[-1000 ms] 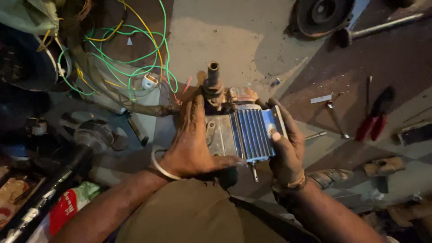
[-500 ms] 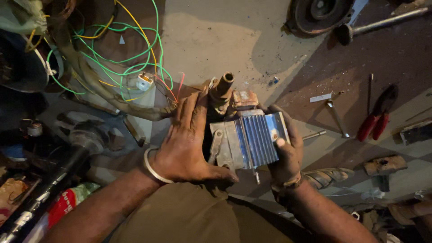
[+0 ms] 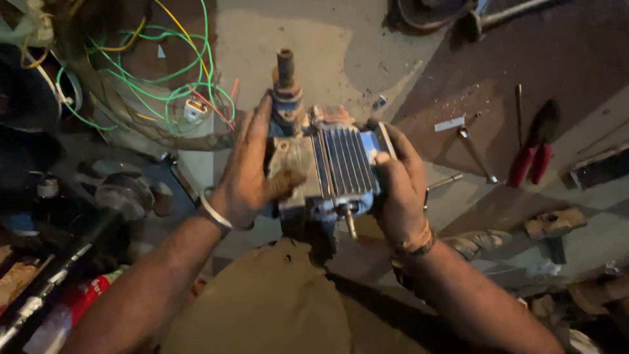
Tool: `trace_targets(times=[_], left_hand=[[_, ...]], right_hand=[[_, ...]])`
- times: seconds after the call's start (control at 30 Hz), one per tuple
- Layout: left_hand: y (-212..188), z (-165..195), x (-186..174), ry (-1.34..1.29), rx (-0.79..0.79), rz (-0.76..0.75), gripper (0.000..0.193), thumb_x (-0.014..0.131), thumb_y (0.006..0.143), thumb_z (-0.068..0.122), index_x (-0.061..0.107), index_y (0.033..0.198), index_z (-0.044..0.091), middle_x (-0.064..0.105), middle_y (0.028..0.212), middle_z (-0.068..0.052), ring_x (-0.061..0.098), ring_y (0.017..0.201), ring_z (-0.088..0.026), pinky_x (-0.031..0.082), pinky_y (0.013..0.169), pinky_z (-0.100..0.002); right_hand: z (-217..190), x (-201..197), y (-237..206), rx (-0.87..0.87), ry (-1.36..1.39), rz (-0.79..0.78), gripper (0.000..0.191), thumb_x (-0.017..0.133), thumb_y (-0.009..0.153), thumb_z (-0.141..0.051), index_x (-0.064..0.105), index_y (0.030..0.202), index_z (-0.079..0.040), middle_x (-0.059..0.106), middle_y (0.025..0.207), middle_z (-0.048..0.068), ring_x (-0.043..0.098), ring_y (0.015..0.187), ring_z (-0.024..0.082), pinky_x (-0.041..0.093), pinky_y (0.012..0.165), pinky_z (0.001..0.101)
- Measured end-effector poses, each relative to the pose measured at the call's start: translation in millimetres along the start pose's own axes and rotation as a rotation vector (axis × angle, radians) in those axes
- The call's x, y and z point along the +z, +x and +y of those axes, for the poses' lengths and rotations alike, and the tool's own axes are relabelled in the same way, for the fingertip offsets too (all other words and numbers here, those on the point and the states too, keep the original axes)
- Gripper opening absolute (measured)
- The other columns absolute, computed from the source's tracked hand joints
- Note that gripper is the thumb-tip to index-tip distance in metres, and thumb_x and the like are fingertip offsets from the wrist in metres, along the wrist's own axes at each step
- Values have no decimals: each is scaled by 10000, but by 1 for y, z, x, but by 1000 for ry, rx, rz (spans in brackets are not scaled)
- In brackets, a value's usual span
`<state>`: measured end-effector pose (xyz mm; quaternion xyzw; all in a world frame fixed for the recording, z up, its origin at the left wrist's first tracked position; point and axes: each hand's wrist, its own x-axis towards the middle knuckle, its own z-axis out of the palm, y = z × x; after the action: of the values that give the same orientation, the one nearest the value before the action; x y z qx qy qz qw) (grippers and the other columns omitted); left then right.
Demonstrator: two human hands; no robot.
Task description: The person sits on the floor of a repair workshop and works on an electric water pump motor. They turn the pump housing over, tap and seat components with a hammer and mallet, fit a cover plate onto the motor, and handle a small fitting block while aligning parts by hand.
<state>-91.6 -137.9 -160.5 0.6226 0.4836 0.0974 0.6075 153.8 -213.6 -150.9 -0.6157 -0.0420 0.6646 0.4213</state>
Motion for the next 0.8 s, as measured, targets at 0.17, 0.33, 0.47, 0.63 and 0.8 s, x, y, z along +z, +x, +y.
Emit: trace_targets(times=[0.17, 0.33, 0.47, 0.63, 0.8], left_hand=[[6, 2, 10, -146, -81, 123, 879, 611, 1017, 493, 326, 1666, -26, 559, 1531, -213, 501, 1414, -357, 312, 1272, -442], [26, 20, 21, -616, -27, 108, 837, 668, 1020, 486, 376, 1641, 5, 549, 1387, -161, 527, 1285, -275, 424, 1174, -386], [52, 37, 19, -706, 34, 43, 725, 635, 1111, 459, 372, 1601, -7, 546, 1482, -113, 511, 1389, -205, 385, 1239, -338], [57, 34, 18, -679, 1, 57, 693, 561, 1121, 483, 449, 1596, -9, 580, 1497, -93, 527, 1403, -184, 376, 1236, -306], [12, 33, 37, -371, 170, 231, 657, 627, 1169, 440, 419, 1583, -26, 571, 1436, -112, 548, 1350, -181, 418, 1182, -323]], right_hand=[[-18, -2, 12, 3, -101, -17, 510, 499, 974, -254, 599, 1318, 109, 680, 1144, 134, 644, 973, 169, 538, 861, 283], [-43, -20, 39, -194, -407, -24, 402, 474, 1056, -334, 658, 1049, 23, 655, 923, 68, 603, 809, 125, 520, 697, 282], [-65, -32, 52, -68, 9, -108, 300, 547, 1072, -260, 678, 1070, 9, 671, 958, 92, 661, 826, 173, 559, 731, 334], [-78, -29, 46, -58, -16, -205, 366, 616, 1102, -339, 660, 1218, 5, 686, 1032, 75, 672, 886, 164, 580, 772, 324], [-86, -62, 11, -161, -241, -141, 412, 549, 1030, -373, 619, 1270, -46, 720, 1172, 28, 718, 1069, 136, 641, 883, 296]])
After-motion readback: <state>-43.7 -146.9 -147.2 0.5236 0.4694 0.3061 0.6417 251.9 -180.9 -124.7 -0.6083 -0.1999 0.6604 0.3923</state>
